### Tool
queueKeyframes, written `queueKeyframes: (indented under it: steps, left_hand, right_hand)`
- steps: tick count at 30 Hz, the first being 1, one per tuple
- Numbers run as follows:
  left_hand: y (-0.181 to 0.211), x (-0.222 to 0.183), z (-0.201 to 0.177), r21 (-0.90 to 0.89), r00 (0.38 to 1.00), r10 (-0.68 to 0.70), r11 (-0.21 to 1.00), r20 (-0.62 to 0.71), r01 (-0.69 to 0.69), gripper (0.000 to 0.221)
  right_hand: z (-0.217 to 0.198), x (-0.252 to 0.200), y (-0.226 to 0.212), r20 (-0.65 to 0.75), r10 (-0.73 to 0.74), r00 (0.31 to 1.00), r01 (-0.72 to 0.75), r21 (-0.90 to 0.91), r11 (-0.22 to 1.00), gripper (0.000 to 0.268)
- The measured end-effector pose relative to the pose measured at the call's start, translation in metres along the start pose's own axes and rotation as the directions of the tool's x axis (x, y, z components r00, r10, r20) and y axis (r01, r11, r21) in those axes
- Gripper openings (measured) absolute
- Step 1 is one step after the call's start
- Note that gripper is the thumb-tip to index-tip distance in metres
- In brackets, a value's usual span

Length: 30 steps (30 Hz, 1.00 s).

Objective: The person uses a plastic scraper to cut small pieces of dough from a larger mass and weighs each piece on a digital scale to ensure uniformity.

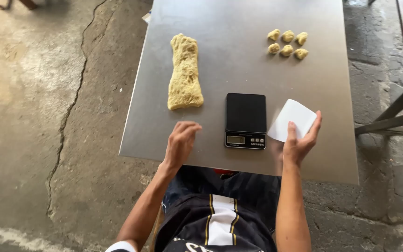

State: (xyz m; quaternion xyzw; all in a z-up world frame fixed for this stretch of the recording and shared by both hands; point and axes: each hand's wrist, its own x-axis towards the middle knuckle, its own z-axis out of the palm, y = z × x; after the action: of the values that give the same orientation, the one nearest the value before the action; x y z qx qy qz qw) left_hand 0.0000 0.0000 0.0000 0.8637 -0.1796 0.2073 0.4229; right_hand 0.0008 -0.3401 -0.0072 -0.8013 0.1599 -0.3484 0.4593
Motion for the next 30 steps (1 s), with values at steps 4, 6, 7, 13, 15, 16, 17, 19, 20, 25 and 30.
queueKeyframes:
  steps: [4, 6, 7, 13, 15, 16, 17, 19, 20, 25, 30]
  left_hand:
    - [-0.005, 0.039, -0.013, -0.040, 0.987, 0.003, 0.999, -0.161, -0.009, 0.023]
    - [-0.016, 0.055, -0.017, 0.035, 0.971, 0.027, 0.999, -0.236, -0.019, 0.018]
    - [-0.029, 0.054, -0.013, 0.035, 0.971, 0.027, 0.999, -0.237, -0.019, 0.018]
    - [-0.064, 0.038, -0.001, 0.437, 0.987, 0.006, 0.897, -0.161, 0.066, 0.021]
    - [-0.071, 0.030, -0.001, 0.389, 0.984, -0.099, 0.909, -0.146, 0.149, 0.029]
    - [-0.073, 0.030, 0.000, 0.391, 0.984, -0.108, 0.907, -0.144, 0.156, 0.029]
    - [-0.074, 0.032, 0.000, 0.380, 0.980, -0.117, 0.909, -0.160, 0.171, 0.023]
    - [-0.078, 0.033, 0.001, 0.373, 0.975, -0.129, 0.908, -0.181, 0.189, 0.019]
    - [-0.080, 0.032, 0.002, 0.345, 0.974, -0.118, 0.921, -0.192, 0.180, 0.016]
    - [-0.065, 0.011, -0.003, 0.270, 0.980, -0.057, 0.957, -0.191, 0.109, 0.024]
    - [-0.051, -0.005, -0.007, 0.285, 0.973, -0.104, 0.945, -0.207, 0.162, 0.043]
  right_hand:
    - [0.000, -0.001, -0.008, 0.001, -0.010, 1.000, 0.010, 0.006, 1.000, 0.071]
    - [-0.001, -0.001, -0.006, -0.004, -0.023, 1.000, 0.023, -0.007, 1.000, 0.070]
    - [-0.001, -0.002, -0.003, -0.003, -0.024, 1.000, 0.024, -0.007, 1.000, 0.070]
    - [0.000, 0.000, -0.004, -0.019, -0.036, 0.999, 0.036, -0.011, 0.999, 0.071]
    - [0.001, -0.001, -0.001, -0.019, -0.044, 0.999, 0.044, 0.002, 0.999, 0.072]
    - [-0.001, -0.002, 0.000, -0.011, -0.040, 0.999, 0.040, 0.000, 0.999, 0.072]
    - [0.000, -0.002, 0.000, -0.014, -0.044, 0.999, 0.044, 0.009, 0.999, 0.072]
    - [0.000, -0.002, 0.001, -0.012, -0.049, 0.999, 0.049, 0.023, 0.999, 0.071]
    - [-0.001, -0.003, 0.002, -0.030, -0.045, 0.999, 0.047, 0.047, 0.998, 0.072]
    - [-0.010, -0.009, -0.023, -0.166, -0.054, 0.985, 0.090, 0.218, 0.972, 0.070]
    - [-0.003, -0.033, -0.109, -0.090, -0.201, 0.975, 0.214, 0.162, 0.963, 0.072]
